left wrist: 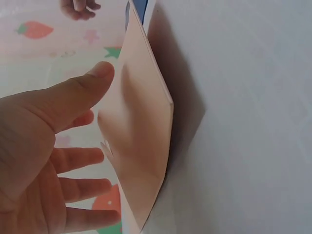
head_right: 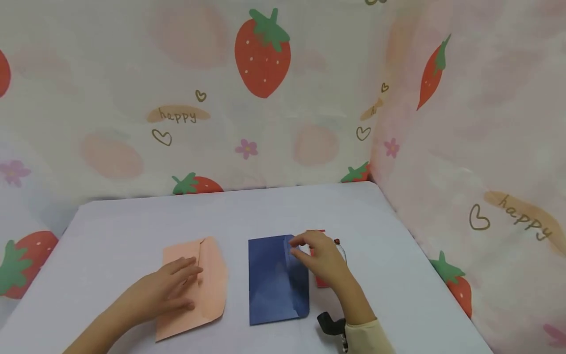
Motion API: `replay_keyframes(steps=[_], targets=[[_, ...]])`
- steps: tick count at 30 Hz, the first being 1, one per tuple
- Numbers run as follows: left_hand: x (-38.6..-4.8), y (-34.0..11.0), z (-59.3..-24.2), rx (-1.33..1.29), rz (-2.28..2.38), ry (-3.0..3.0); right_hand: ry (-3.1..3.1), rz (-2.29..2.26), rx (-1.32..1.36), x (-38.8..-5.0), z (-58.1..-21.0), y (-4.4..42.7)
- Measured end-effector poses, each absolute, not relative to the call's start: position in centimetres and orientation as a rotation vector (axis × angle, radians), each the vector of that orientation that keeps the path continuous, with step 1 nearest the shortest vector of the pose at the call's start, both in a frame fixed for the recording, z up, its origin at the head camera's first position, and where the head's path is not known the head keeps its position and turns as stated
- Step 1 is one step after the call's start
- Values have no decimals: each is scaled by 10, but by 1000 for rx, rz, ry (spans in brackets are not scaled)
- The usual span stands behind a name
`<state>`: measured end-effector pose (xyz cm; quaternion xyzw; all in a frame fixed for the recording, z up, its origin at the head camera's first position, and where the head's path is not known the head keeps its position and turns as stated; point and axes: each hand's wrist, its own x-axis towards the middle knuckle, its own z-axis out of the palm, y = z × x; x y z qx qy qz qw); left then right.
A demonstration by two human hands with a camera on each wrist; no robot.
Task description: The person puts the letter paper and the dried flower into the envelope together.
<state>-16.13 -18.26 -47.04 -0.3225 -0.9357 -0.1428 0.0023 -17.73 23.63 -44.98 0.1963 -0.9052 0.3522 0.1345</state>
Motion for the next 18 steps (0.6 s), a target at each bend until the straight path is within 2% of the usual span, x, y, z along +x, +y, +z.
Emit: replay_keyframes(steps=[7,18], targets=[[-158,-170,-465,-1060,-432,-2809,-2650,1023,510,-179,-467,248],[-154,-106,-442,-1222,-552,-2800,-2741,1021,456,-181,-479,263]])
